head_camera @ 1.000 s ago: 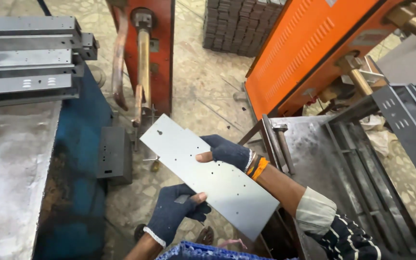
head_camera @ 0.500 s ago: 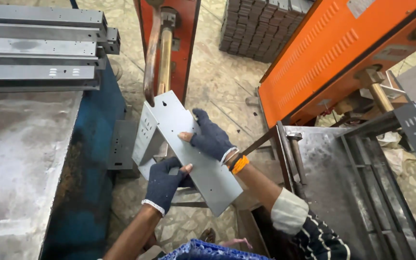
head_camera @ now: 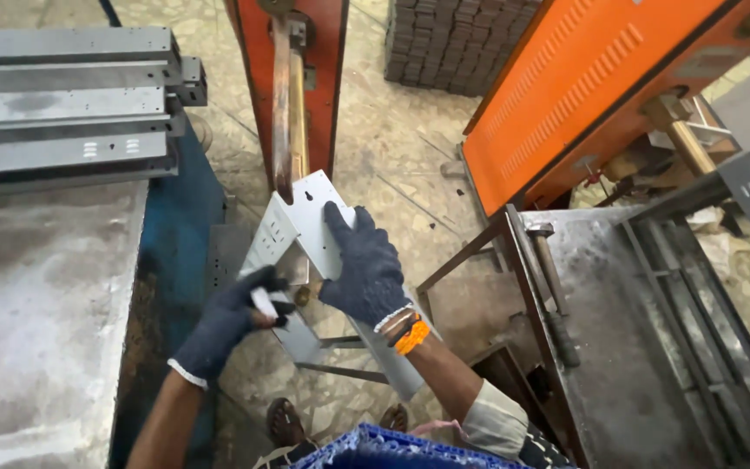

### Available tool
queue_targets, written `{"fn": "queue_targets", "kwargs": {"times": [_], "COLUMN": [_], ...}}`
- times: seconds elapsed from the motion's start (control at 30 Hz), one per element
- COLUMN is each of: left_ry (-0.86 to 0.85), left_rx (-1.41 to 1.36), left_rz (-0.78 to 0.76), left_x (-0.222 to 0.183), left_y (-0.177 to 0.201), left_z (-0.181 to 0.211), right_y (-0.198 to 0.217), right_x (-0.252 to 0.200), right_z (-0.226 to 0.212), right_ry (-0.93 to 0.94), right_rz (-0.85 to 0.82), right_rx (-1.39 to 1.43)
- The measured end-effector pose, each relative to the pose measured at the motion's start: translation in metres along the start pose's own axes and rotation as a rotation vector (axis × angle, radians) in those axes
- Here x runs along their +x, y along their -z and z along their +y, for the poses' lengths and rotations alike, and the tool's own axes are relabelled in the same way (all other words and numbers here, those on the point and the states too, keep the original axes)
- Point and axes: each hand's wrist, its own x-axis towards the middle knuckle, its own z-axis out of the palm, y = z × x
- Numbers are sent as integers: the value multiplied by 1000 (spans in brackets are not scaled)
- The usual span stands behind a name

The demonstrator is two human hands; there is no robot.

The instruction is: Using a spot welding machine to join and assemble metal casing components for industrial products.

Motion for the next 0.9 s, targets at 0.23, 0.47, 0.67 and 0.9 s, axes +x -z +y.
{"fn": "queue_targets", "kwargs": {"times": [0.23,0.47,0.67,0.9], "left_ry": [-449,-571,-602,-626], "left_rx": [343,962,923,570], "left_rz": [314,520,449,199], "left_x": [29,56,64,88], "left_y": [7,14,7,26], "left_z": [47,63,75,46], "right_y": [13,25,22,16], "right_x": [4,12,12,13], "right_z": [13,-5,-11,-12], "right_ry": [118,163,78,37], "right_rz": [57,0,-44,-109], "right_rx": [35,-99,-156,-96]}}
